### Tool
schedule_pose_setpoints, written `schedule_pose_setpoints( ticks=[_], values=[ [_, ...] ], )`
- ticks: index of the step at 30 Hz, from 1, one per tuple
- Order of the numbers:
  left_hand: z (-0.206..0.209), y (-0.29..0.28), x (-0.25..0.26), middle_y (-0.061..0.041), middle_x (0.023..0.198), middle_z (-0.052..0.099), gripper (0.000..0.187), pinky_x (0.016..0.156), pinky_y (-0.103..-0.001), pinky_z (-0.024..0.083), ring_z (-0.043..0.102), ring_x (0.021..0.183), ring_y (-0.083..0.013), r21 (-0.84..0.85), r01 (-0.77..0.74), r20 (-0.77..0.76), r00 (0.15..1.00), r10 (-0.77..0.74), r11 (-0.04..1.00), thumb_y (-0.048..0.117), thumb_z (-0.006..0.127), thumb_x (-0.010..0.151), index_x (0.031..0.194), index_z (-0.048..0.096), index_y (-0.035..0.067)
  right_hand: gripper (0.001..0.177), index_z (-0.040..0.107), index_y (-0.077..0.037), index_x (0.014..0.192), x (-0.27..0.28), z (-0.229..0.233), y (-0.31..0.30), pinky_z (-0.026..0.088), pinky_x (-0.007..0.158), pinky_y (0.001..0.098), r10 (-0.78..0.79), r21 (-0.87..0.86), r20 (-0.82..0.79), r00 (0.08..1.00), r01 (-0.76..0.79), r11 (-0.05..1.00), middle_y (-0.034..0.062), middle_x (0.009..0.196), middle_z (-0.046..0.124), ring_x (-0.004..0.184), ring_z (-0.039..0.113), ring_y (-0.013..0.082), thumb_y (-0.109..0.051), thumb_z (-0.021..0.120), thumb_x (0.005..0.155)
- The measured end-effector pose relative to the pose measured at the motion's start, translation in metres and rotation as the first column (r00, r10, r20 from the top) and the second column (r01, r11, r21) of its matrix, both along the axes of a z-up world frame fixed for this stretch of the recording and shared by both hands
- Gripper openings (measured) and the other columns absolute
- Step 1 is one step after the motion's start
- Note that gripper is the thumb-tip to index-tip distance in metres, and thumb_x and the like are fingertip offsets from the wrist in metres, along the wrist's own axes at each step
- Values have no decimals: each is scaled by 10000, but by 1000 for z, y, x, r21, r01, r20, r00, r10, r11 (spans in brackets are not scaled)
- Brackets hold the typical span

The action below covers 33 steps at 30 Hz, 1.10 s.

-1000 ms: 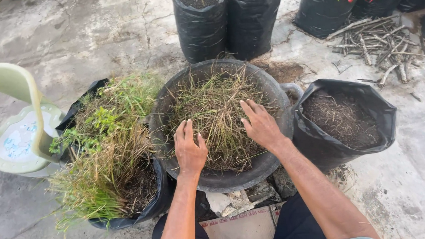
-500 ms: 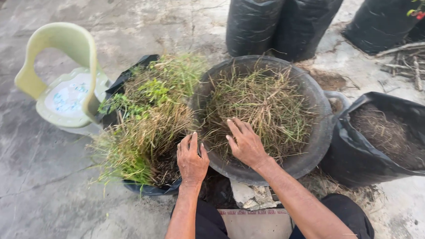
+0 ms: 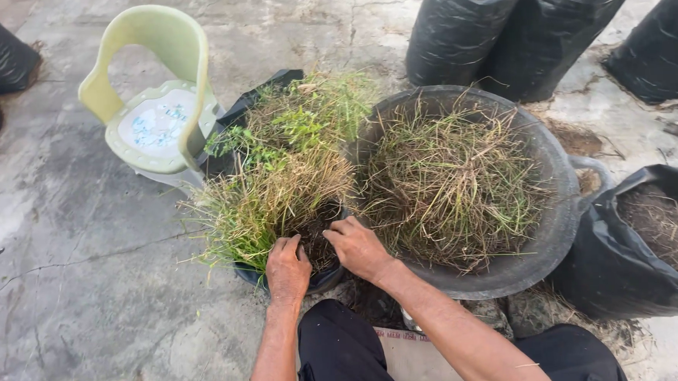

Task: Weeding dry and green grass from a planter bag using hands.

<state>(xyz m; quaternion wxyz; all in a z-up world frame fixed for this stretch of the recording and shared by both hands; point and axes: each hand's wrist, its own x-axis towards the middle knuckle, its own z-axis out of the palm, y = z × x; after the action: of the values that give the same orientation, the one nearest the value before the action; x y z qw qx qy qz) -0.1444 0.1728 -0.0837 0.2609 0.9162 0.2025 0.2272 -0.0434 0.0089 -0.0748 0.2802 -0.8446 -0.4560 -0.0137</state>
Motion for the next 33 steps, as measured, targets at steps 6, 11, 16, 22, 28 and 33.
schedule_pose_setpoints(
  ticks=[6, 11, 16, 22, 28, 33],
  values=[
    [-6, 24, -18, -157, 1065, 691, 303, 893, -454, 548, 662, 1032, -365, 6, -47, -58, 997, 48, 999, 60, 762, 791, 1090, 738, 19, 270, 727, -26, 1139, -13, -5, 41, 555, 934, 419, 141, 25, 18, 990, -141, 990, 136, 1188, 675, 1126, 603, 323, -23, 660, 877],
    [-8, 33, -27, -139, 1081, 685, 340, 920, -468, 535, 638, 1070, -356, 45, -96, -95, 990, 100, 994, 95, 774, 773, 1107, 742, 45, 315, 735, -37, 1114, -18, -18, 68, 565, 930, 391, 233, -41, 49, 971, -231, 972, 108, 1176, 683, 1122, 601, 295, -18, 679, 805],
    [-11, 46, -34, -124, 1134, 664, 387, 942, -474, 522, 608, 1119, -355, 29, -121, -152, 981, 124, 992, 116, 769, 771, 1153, 731, 67, 350, 728, -11, 1095, -20, -30, 92, 580, 894, 363, 329, -96, 144, 933, -318, 943, 86, 1207, 687, 1117, 592, 282, -29, 681, 749],
    [-4, 51, -37, -129, 1212, 621, 517, 989, -469, 502, 573, 1171, -362, -45, -101, -199, 976, 91, 994, 88, 785, 722, 1233, 708, 86, 196, 716, -32, 1001, -14, -38, 105, 597, 814, 362, 450, -193, 205, 869, -415, 889, 85, 1228, 682, 1117, 613, 252, -107, 659, 828],
    [0, 51, -37, -127, 1240, 593, 576, 1010, -467, 492, 552, 1207, -354, -86, -112, -253, 963, 87, 990, 96, 825, 704, 1265, 693, 97, 206, 711, -32, 1056, -7, -35, 106, 601, 824, 384, 414, -363, 166, 895, -336, 869, 104, 1101, 686, 1108, 624, 275, -118, 659, 876],
    [-3, 50, -36, -121, 1284, 570, 613, 1032, -467, 483, 536, 1241, -351, -84, -105, -280, 957, 78, 991, 84, 841, 704, 1293, 673, 99, 183, 686, 23, 1093, -8, -58, 102, 612, 856, 406, 383, -512, 90, 919, -287, 810, 185, 1139, 678, 1112, 642, 292, -49, 651, 928]
  ],
)
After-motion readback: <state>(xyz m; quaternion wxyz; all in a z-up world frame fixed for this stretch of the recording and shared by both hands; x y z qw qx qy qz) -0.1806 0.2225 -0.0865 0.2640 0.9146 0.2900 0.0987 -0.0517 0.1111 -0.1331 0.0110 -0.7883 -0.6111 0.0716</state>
